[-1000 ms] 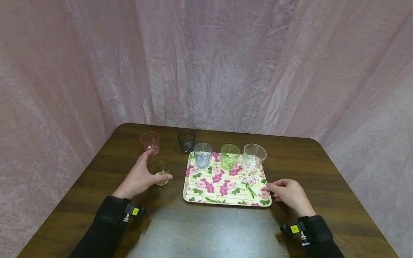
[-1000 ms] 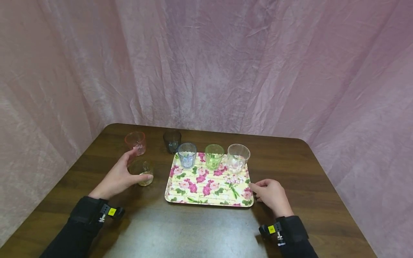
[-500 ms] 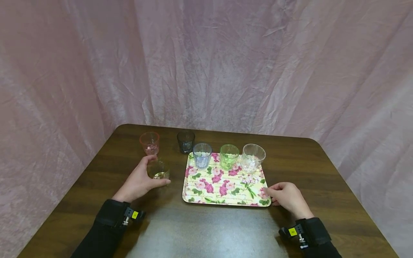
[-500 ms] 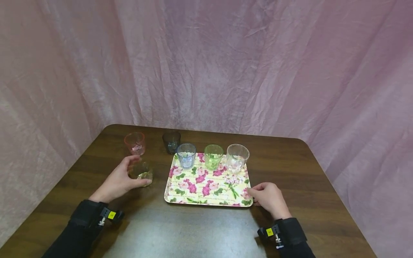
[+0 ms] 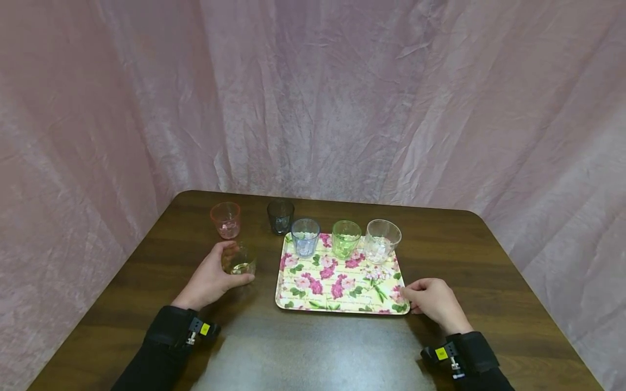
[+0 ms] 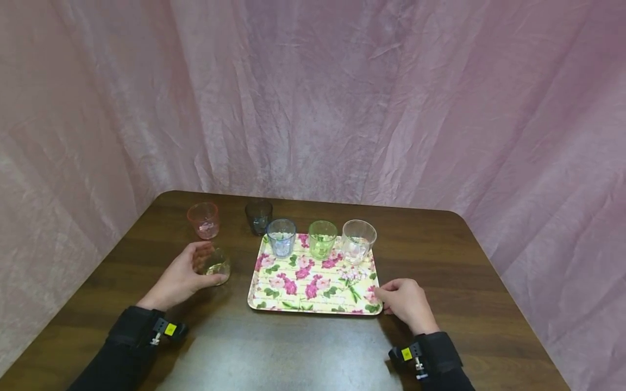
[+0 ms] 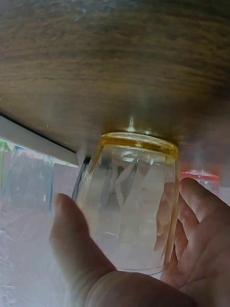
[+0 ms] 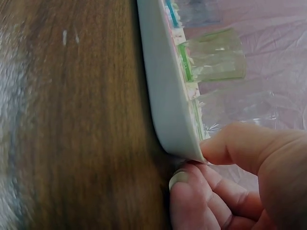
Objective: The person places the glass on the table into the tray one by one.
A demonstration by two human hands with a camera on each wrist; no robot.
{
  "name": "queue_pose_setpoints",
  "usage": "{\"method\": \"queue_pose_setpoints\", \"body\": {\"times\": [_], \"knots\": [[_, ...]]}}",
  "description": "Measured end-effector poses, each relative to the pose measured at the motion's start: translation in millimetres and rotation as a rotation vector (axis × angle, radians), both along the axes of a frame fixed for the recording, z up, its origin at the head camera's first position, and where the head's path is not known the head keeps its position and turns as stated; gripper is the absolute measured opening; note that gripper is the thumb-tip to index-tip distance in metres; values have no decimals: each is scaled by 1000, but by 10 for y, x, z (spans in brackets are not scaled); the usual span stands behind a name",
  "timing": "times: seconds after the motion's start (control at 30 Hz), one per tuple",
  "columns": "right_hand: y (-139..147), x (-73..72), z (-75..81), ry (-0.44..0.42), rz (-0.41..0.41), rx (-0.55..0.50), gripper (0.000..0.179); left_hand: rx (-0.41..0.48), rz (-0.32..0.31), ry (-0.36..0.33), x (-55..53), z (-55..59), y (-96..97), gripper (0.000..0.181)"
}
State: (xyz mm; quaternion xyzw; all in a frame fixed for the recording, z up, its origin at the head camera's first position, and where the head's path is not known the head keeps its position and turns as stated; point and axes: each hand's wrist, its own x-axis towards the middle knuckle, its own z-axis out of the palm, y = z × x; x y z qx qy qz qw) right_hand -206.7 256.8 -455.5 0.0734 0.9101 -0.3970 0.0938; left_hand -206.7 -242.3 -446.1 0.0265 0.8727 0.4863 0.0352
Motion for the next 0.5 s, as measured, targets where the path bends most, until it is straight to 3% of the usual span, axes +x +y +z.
{"method": "queue_pose_setpoints", "body": {"times": [0.5], "knots": [[14,3,-32,23,-6,-14,30,12,23,45,-39,-38,12,86]]}}
